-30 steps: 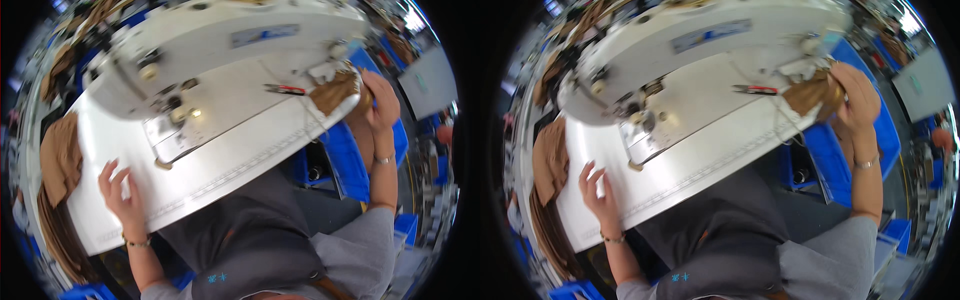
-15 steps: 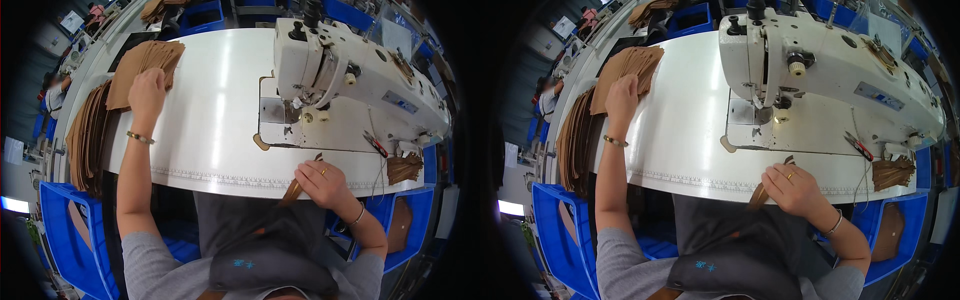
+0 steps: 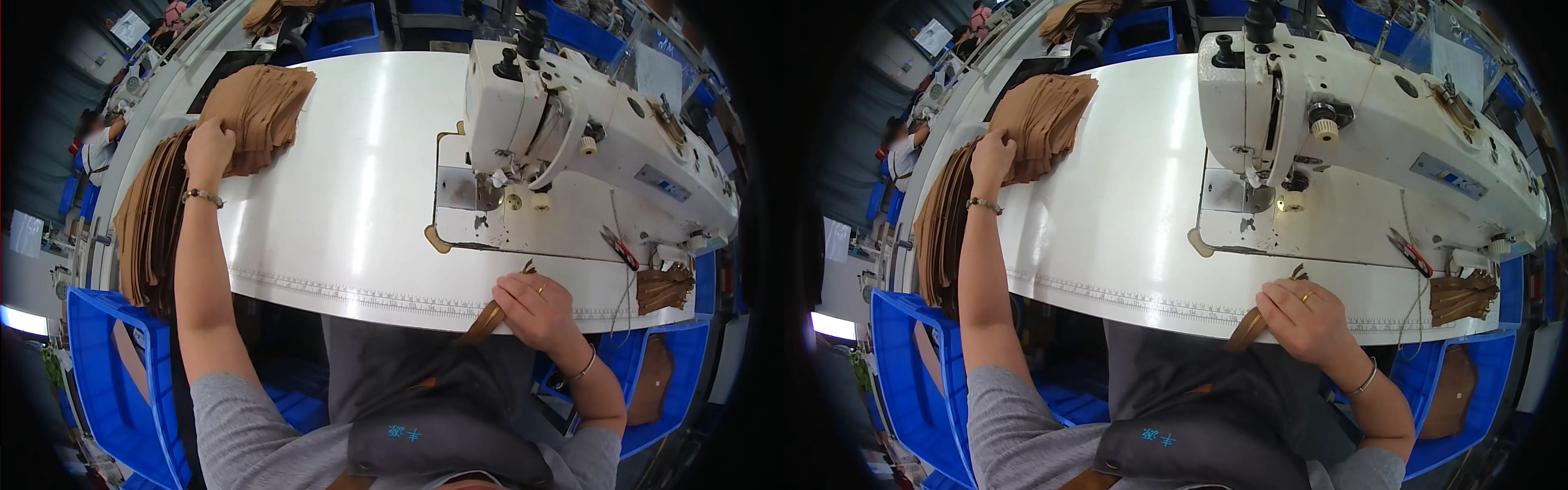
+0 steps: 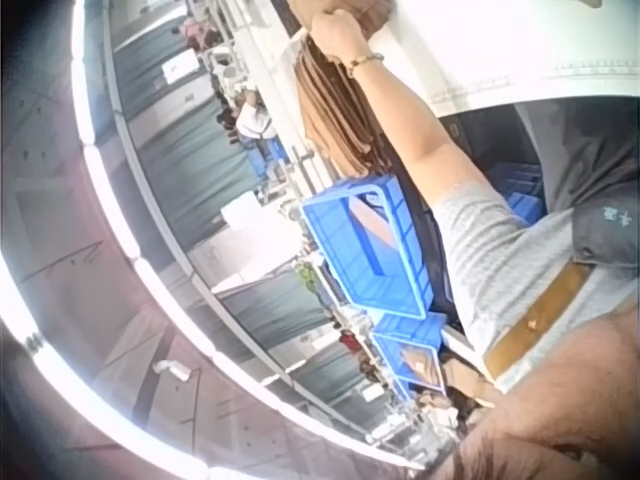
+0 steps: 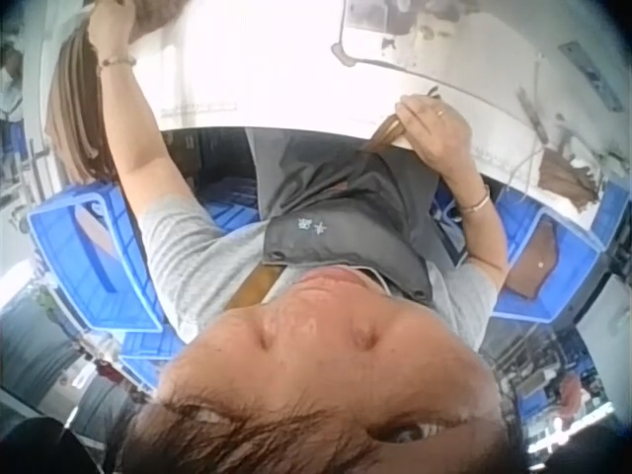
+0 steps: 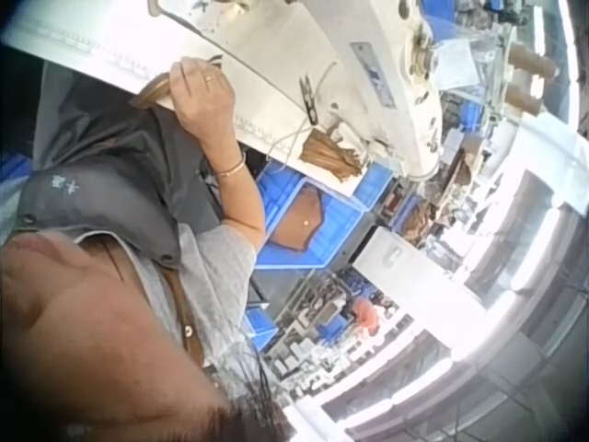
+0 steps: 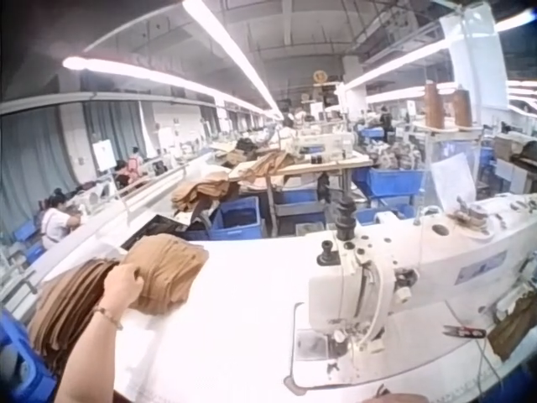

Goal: Sewing a zipper and aligning leather components using an industrial sewing machine.

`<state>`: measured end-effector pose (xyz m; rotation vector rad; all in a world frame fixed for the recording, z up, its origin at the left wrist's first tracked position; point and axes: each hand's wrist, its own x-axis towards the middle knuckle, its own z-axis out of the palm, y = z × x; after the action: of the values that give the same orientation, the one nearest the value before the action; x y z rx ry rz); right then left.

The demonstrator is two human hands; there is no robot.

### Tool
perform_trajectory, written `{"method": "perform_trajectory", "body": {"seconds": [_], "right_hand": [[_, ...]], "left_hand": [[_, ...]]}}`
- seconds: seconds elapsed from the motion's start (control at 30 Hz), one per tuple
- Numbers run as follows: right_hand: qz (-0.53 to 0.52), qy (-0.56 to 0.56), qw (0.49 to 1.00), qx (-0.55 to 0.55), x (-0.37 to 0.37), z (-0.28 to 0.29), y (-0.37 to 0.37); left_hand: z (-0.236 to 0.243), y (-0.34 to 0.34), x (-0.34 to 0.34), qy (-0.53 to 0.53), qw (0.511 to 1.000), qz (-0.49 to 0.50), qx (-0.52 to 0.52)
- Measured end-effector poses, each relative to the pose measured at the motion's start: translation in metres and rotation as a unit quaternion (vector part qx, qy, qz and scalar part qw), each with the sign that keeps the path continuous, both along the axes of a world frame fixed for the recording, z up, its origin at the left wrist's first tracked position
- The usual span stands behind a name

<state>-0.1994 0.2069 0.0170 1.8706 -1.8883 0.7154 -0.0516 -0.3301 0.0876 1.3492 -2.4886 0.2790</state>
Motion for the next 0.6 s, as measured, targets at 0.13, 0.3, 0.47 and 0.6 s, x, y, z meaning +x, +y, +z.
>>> {"method": "perform_trajectory", "body": {"seconds": [0.13,0.3,0.47,0.6], "right_hand": [[-0.002,0.002,1.000,0.000,0.001,0.000,0.000],[-0.003,0.003,1.000,-0.007,0.004,0.001,0.000],[-0.012,-0.025,1.000,-0.010,-0.002,-0.001,-0.001],[-0.039,-0.029,0.999,-0.001,-0.001,0.001,0.000]], "left_hand": [[0.005,0.012,0.000,-0.009,1.000,-0.010,-0.004],[0.001,-0.008,0.007,-0.039,0.999,0.002,-0.022],[0.019,-0.013,0.018,0.020,0.998,-0.030,-0.060],[0.032,0.045,0.013,0.407,0.801,-0.192,0.396]]}}
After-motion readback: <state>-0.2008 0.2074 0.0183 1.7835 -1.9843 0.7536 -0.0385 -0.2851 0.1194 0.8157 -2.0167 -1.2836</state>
